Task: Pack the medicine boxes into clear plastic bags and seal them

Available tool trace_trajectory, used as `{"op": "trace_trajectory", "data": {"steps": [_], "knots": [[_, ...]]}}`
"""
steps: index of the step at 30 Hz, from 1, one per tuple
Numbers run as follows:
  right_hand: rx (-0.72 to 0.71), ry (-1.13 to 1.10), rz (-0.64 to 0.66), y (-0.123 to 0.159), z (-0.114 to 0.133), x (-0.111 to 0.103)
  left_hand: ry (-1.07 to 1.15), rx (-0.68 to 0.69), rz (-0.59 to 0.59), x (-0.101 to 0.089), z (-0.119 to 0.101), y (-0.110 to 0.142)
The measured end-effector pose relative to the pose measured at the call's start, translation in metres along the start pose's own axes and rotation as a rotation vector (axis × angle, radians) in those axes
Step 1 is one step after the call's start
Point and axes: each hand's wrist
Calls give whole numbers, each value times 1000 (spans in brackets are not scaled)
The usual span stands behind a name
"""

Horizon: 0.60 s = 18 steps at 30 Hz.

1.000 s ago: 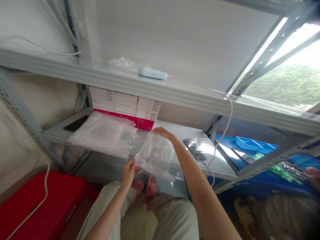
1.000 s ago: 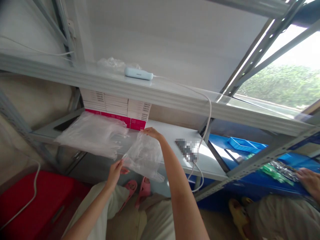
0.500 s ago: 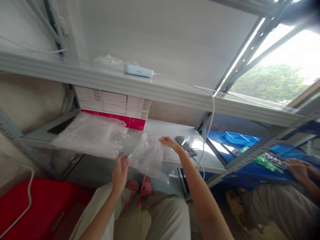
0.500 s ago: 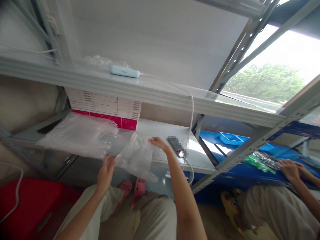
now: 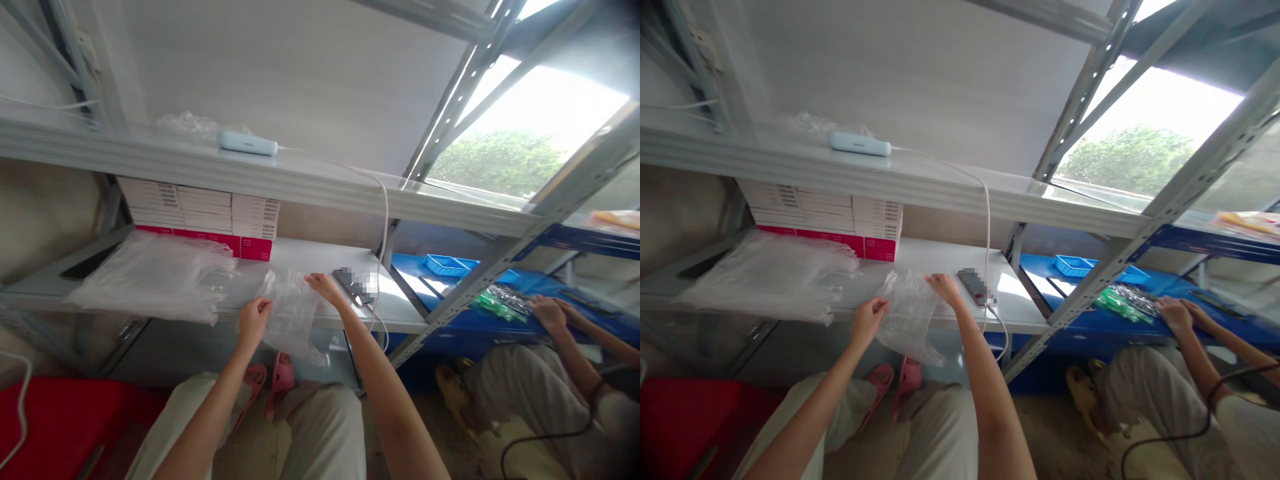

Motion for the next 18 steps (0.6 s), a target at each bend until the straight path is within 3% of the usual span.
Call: {"op": "trace_trajectory", "data": {"steps": [4, 10, 15, 18], "knots": [[92, 99, -39, 8, -6, -11, -49, -25, -55, -5, 8, 1], [122, 137, -24, 14, -7, -9, -431, 280, -127, 15, -22, -7], [118, 193, 7, 14, -4, -13, -640, 376, 46, 33, -21, -36], [120, 194, 52, 20, -9, -20, -728, 290, 141, 37, -5, -49]]}}
Point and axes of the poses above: each hand's wrist, its own y-axis away from the middle knuckle, its own x-axis out of the palm, z = x × y, and after that the axes turned 6 degrees about z, right-handed
